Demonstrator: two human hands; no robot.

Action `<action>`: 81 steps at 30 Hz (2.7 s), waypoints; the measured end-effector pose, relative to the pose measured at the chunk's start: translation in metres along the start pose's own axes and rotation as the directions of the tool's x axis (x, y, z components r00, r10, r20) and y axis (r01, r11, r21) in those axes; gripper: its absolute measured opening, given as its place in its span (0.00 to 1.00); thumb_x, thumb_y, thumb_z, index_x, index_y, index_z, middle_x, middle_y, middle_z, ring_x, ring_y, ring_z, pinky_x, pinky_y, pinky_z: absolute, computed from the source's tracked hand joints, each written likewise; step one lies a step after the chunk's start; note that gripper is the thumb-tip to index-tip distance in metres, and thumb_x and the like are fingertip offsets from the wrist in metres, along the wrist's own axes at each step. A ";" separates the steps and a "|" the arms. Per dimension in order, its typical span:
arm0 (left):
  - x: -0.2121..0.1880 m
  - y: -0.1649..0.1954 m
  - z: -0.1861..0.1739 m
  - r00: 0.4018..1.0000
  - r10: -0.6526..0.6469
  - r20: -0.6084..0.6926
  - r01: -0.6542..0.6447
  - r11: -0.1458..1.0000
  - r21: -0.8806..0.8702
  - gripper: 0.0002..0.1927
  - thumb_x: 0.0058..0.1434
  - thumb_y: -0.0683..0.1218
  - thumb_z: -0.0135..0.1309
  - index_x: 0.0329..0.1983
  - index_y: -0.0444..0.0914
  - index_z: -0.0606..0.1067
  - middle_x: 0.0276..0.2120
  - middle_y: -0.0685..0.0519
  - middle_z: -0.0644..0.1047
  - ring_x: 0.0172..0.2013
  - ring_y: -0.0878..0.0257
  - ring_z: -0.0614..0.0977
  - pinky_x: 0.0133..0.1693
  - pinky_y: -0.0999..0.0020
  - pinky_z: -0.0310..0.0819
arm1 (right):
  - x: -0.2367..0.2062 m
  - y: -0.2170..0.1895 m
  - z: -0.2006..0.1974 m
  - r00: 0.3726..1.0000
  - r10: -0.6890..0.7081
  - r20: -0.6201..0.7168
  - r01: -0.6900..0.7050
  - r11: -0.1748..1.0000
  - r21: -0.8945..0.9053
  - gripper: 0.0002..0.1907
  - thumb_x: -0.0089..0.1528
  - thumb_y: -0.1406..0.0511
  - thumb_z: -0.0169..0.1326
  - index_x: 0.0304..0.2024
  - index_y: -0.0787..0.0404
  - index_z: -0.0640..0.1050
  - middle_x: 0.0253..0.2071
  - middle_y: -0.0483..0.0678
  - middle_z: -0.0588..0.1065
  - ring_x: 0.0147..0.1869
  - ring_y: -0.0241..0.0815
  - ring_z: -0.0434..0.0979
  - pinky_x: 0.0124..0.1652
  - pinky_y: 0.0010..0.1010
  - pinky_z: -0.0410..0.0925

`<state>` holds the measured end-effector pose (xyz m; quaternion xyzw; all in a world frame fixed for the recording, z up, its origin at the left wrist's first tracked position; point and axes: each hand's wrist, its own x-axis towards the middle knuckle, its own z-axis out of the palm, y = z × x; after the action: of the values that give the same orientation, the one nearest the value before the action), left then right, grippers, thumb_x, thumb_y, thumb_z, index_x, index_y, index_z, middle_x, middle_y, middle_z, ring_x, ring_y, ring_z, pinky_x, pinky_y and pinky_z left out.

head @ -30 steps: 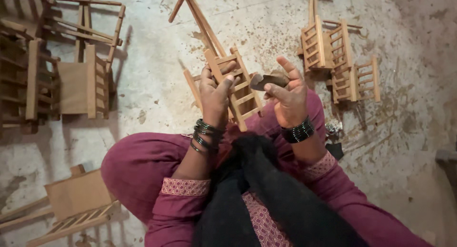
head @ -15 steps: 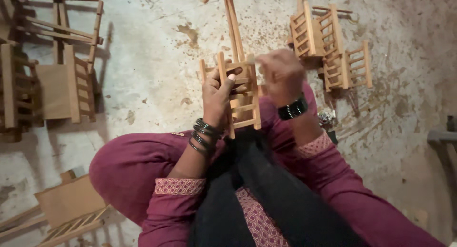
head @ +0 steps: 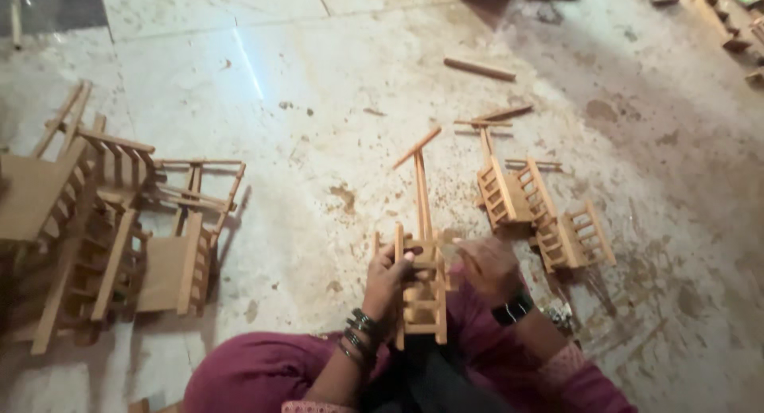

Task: The person sits on the floor holding a small wooden chair and rubs its surfaces with a sanding block, working over the seat, backrest and edges. They turn the chair to reach different sides, set it down with other finished chairs, and pick up another chair to continue sanding.

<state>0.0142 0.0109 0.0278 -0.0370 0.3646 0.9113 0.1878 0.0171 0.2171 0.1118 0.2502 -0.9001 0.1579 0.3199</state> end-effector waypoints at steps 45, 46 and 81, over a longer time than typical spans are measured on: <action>-0.010 0.073 -0.005 0.922 0.364 -0.133 -0.384 0.904 -0.187 0.28 0.63 0.33 0.47 0.68 0.30 0.61 0.59 0.41 0.75 0.59 0.51 0.79 0.60 0.55 0.76 | 0.036 -0.047 0.026 0.981 0.142 -0.135 -0.105 0.963 0.249 0.17 0.64 0.77 0.53 0.54 0.64 0.80 0.52 0.55 0.77 0.52 0.54 0.81 0.51 0.37 0.74; -0.009 0.072 -0.004 0.909 0.395 -0.134 -0.416 0.881 -0.225 0.29 0.63 0.32 0.47 0.69 0.30 0.60 0.60 0.41 0.74 0.61 0.51 0.78 0.62 0.56 0.75 | 0.038 -0.053 0.028 0.994 0.064 -0.094 -0.046 0.982 0.185 0.18 0.65 0.78 0.52 0.56 0.64 0.79 0.56 0.55 0.77 0.55 0.56 0.81 0.55 0.39 0.75; -0.005 0.037 -0.009 0.917 0.347 -0.198 -0.377 0.915 -0.144 0.27 0.64 0.32 0.46 0.68 0.29 0.63 0.56 0.41 0.77 0.56 0.55 0.81 0.56 0.63 0.79 | 0.015 -0.069 0.052 0.963 0.052 0.266 -0.021 0.993 -0.120 0.27 0.59 0.76 0.50 0.63 0.67 0.75 0.64 0.61 0.74 0.54 0.55 0.81 0.47 0.39 0.76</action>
<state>0.0045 -0.0215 0.0460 -0.0625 0.2964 0.9528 -0.0202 0.0192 0.1324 0.0917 0.2336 -0.9472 0.0760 0.2059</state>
